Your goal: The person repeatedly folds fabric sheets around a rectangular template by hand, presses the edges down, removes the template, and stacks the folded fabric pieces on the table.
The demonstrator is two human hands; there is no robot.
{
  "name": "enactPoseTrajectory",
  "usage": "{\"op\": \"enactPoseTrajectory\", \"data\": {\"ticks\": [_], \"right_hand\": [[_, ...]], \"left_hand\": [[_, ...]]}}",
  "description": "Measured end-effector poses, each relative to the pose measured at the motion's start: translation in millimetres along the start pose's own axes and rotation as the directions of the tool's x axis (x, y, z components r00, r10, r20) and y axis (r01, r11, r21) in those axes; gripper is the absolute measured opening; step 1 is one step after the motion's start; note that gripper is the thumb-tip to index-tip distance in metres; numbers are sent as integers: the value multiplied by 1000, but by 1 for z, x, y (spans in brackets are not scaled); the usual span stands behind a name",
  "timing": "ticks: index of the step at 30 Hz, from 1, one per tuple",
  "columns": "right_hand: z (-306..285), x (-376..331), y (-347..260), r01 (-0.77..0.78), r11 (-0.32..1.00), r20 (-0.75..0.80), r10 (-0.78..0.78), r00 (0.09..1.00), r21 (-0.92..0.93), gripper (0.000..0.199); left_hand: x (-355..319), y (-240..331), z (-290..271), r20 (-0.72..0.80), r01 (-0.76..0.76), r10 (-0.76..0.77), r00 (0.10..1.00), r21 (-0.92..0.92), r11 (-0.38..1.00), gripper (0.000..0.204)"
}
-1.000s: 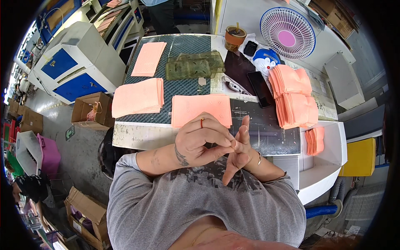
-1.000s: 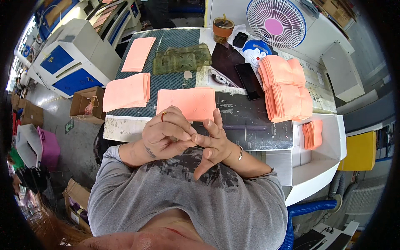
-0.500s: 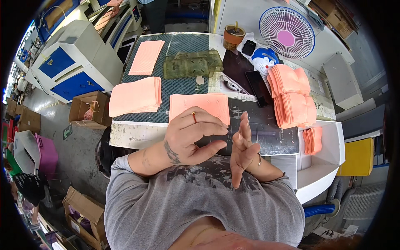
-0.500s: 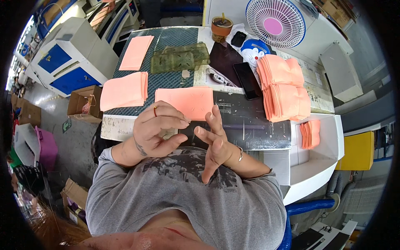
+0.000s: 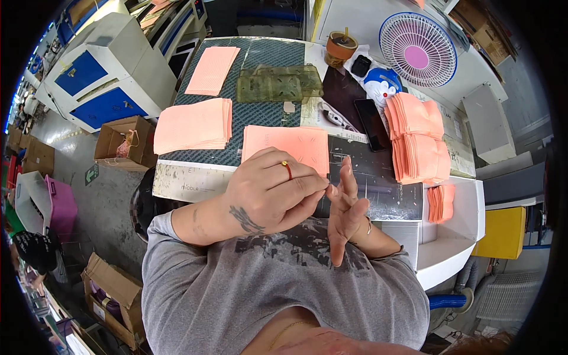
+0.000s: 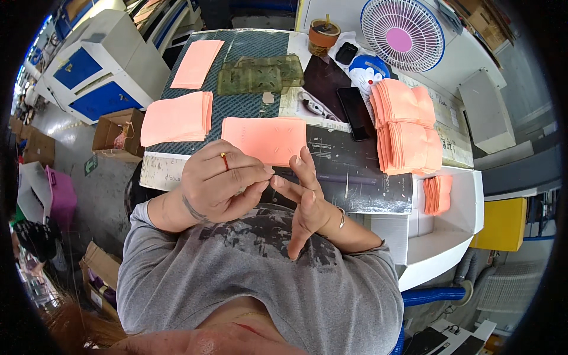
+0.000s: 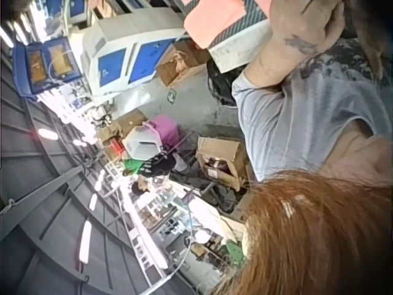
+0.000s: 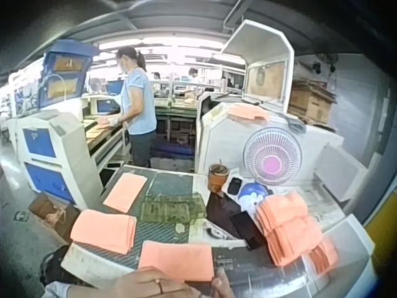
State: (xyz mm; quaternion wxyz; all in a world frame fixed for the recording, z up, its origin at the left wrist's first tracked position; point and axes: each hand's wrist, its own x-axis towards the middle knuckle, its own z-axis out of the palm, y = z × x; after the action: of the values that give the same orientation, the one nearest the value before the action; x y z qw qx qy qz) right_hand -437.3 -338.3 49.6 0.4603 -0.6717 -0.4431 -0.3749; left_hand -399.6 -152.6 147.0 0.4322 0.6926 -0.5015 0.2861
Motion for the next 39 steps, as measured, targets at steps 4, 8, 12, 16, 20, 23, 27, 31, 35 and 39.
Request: {"op": "enactPoseTrajectory", "data": {"ticks": [4, 8, 12, 16, 20, 23, 27, 31, 35, 39], "right_hand": [[1, -1, 0, -14, 1000, 4, 14, 1000, -7, 113], [1, -1, -1, -19, 1000, 7, 19, 1000, -15, 115], [-2, 0, 0, -29, 1000, 30, 30, 999, -9, 116], [-5, 4, 0, -44, 999, 38, 44, 998, 4, 117], [-6, 7, -1, -52, 998, 38, 51, 998, 20, 118], [-4, 7, -1, -42, 998, 38, 40, 998, 41, 120], [-3, 4, -5, -130, 978, 30, 127, 991, 164, 122], [3, 8, -9, -162, 918, 4, 173, 985, 363, 123], [8, 13, -11, -167, 820, -26, 216, 976, 547, 122], [8, 16, -12, -186, 737, -43, 280, 959, 650, 118]], "left_hand": [[-2, -1, 1, 2, -6, 5, 1000, 24, 1000, 22], [-4, -2, -1, 15, -31, 30, 999, 87, 996, 20], [-1, -2, -6, 58, -59, 52, 997, 140, 988, 18], [0, -3, -7, 101, -92, 72, 992, 207, 974, 16], [0, -4, -5, 116, -119, 93, 989, 251, 961, 15], [-2, -5, -1, 73, -124, 109, 991, 241, 963, 14], [-1, -6, 3, 16, -124, 124, 992, 224, 967, 10], [0, -6, 5, -24, -128, 137, 990, 219, 967, 9], [0, -6, 6, -41, -134, 146, 988, 212, 968, 10], [-1, -6, 7, -29, -142, 150, 988, 193, 971, 16]]}}
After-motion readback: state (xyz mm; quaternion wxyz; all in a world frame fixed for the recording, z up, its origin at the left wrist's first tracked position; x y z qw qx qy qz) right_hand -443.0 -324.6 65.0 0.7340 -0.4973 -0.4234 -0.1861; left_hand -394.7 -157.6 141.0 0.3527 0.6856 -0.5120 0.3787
